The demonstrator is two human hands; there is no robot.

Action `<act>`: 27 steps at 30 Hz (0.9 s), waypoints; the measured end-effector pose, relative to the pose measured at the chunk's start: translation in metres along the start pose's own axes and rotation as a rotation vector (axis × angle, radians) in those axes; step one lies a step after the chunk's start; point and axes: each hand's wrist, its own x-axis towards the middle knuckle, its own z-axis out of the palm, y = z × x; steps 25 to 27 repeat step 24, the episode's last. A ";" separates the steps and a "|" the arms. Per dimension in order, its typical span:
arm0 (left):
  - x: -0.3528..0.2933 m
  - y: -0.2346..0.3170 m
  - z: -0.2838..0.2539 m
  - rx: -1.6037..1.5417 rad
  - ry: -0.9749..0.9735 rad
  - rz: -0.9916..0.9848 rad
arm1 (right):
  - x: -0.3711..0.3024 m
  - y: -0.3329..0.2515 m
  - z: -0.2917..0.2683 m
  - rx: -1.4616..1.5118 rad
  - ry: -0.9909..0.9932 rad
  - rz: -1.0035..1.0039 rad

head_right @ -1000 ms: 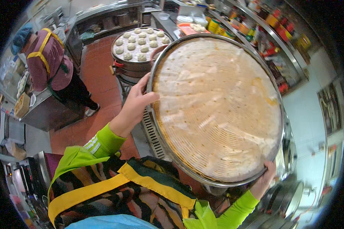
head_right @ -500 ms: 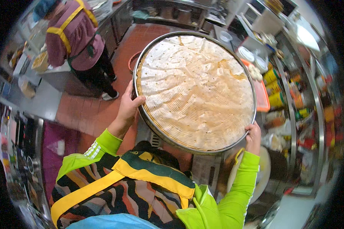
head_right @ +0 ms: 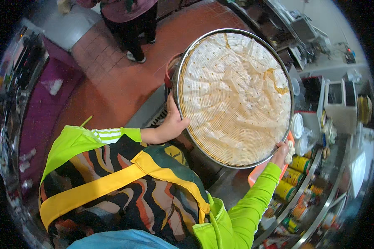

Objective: The person fills round dough wrappers with a mixed vegetable filling, pleats them closed, and places the finished buns into a steamer tray. They repeat this process to fill the tray and then lift the steamer lid.

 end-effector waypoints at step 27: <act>-0.037 -0.081 0.315 0.247 0.465 -0.230 | 0.408 0.067 0.056 -0.108 -0.678 -0.006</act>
